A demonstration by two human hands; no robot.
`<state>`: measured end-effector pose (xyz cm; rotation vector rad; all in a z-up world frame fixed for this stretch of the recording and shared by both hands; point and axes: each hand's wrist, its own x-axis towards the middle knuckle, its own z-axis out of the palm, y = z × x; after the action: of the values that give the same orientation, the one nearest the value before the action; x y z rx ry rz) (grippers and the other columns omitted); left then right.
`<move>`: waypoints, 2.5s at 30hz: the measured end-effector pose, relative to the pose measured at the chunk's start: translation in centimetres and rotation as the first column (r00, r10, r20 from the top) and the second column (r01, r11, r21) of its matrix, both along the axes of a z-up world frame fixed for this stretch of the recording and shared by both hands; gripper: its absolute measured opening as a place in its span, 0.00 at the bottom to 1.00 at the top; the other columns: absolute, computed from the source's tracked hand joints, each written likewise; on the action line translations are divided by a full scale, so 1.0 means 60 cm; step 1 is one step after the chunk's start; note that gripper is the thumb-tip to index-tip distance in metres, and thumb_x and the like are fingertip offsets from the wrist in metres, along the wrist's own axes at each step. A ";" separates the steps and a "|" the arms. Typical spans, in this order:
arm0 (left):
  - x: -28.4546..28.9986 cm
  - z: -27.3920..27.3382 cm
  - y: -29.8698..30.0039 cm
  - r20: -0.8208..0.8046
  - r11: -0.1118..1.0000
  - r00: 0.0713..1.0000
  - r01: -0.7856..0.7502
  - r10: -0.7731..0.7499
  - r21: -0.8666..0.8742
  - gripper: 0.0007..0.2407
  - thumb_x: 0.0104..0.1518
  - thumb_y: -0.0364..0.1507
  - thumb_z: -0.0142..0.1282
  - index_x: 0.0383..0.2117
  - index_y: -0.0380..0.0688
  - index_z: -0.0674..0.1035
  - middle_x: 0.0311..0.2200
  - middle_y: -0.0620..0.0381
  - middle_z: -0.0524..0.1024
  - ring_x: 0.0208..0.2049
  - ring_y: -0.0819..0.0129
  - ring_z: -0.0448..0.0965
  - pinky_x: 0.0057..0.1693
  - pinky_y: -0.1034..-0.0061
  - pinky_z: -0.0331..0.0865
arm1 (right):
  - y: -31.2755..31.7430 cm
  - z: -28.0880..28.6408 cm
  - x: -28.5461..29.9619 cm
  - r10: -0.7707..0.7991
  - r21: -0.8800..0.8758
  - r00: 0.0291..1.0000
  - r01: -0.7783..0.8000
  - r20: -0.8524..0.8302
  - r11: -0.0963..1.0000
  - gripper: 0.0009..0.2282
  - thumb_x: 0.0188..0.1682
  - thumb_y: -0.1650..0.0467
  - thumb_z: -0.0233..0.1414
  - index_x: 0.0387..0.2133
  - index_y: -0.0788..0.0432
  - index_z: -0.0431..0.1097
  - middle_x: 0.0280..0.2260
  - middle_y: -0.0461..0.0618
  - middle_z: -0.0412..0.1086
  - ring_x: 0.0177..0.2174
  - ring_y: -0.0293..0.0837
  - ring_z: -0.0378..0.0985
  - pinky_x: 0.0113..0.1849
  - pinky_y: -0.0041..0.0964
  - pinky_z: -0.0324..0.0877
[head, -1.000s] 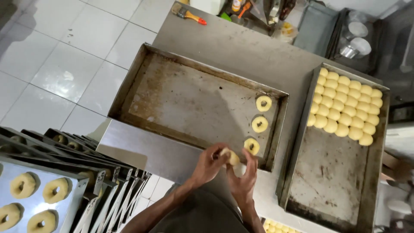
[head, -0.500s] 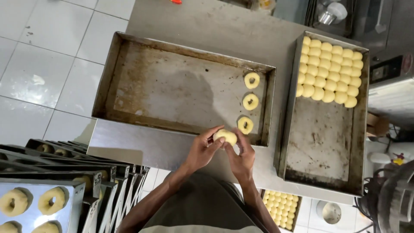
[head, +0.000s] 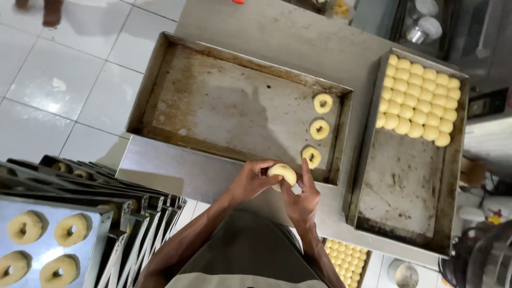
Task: Shaping dough balls into donut shapes and placing them onto a baking tray.
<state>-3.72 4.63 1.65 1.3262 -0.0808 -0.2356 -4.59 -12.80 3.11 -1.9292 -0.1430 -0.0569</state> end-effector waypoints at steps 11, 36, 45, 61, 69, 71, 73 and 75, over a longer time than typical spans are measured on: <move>-0.013 -0.045 0.001 -0.210 0.926 0.976 -0.131 0.058 -0.353 0.29 0.51 0.20 0.54 0.63 0.41 0.63 0.37 0.51 0.80 0.38 0.66 0.82 0.47 0.73 0.77 | 0.010 0.058 0.022 0.325 0.724 0.936 -0.129 -0.137 0.677 0.34 0.35 0.80 0.44 0.63 0.62 0.54 0.40 0.53 0.76 0.38 0.43 0.81 0.42 0.33 0.77; -0.037 -0.006 0.017 0.011 0.918 0.999 -0.049 0.049 0.393 0.23 0.54 0.25 0.63 0.57 0.42 0.72 0.38 0.53 0.83 0.37 0.69 0.83 0.46 0.74 0.76 | 0.007 0.029 0.020 0.331 -0.186 0.920 -0.370 -0.209 0.910 0.19 0.44 0.76 0.54 0.51 0.61 0.67 0.37 0.52 0.76 0.33 0.41 0.83 0.34 0.34 0.81; -0.036 0.002 0.016 0.175 0.934 0.958 -0.267 0.229 0.238 0.14 0.52 0.23 0.66 0.44 0.33 0.78 0.37 0.48 0.81 0.39 0.68 0.79 0.49 0.73 0.72 | -0.006 -0.002 0.020 0.308 0.338 0.926 -0.224 -0.219 0.914 0.16 0.51 0.78 0.57 0.53 0.65 0.71 0.39 0.55 0.76 0.35 0.42 0.78 0.37 0.35 0.77; -0.051 -0.024 0.007 0.002 0.847 0.981 -0.167 0.192 0.505 0.11 0.49 0.26 0.66 0.38 0.40 0.81 0.32 0.47 0.81 0.32 0.55 0.82 0.40 0.67 0.74 | -0.004 0.000 0.010 0.228 0.010 0.935 -0.234 -0.270 0.972 0.25 0.41 0.76 0.59 0.56 0.58 0.66 0.31 0.45 0.70 0.28 0.33 0.73 0.29 0.28 0.71; -0.054 0.003 0.028 0.460 0.829 0.876 -0.359 0.141 0.428 0.24 0.45 0.23 0.64 0.53 0.36 0.75 0.46 0.39 0.78 0.44 0.44 0.80 0.49 0.62 0.73 | -0.011 -0.039 0.024 0.347 -0.136 0.862 -0.420 -0.371 0.897 0.08 0.46 0.73 0.58 0.38 0.64 0.77 0.35 0.49 0.75 0.33 0.38 0.77 0.35 0.33 0.73; -0.059 -0.019 0.020 0.441 0.847 0.892 -0.308 0.098 0.434 0.24 0.46 0.23 0.64 0.54 0.36 0.75 0.46 0.40 0.79 0.44 0.44 0.80 0.49 0.62 0.73 | -0.010 -0.046 0.026 0.343 -0.207 0.864 -0.436 -0.370 0.876 0.09 0.47 0.73 0.58 0.39 0.64 0.76 0.34 0.49 0.74 0.33 0.39 0.75 0.36 0.35 0.72; -0.062 -0.059 0.008 0.261 0.847 0.958 -0.234 0.117 0.478 0.17 0.48 0.23 0.62 0.47 0.40 0.80 0.41 0.45 0.82 0.40 0.51 0.83 0.46 0.66 0.76 | -0.007 -0.055 0.030 0.367 0.148 0.789 -0.340 -0.494 0.929 0.09 0.51 0.75 0.54 0.44 0.66 0.71 0.35 0.51 0.72 0.35 0.41 0.72 0.38 0.35 0.69; -0.061 -0.043 0.011 0.140 0.854 0.979 -0.201 0.151 0.479 0.15 0.50 0.24 0.62 0.46 0.40 0.81 0.39 0.45 0.83 0.39 0.55 0.84 0.45 0.67 0.76 | 0.004 -0.045 0.028 0.355 0.214 0.798 -0.285 -0.487 0.934 0.13 0.48 0.77 0.54 0.47 0.64 0.69 0.36 0.50 0.71 0.36 0.41 0.73 0.39 0.35 0.71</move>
<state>-7.38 5.30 -0.95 1.8457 0.0233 -0.0306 -2.93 -12.57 0.42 -1.6984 -0.0974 0.6702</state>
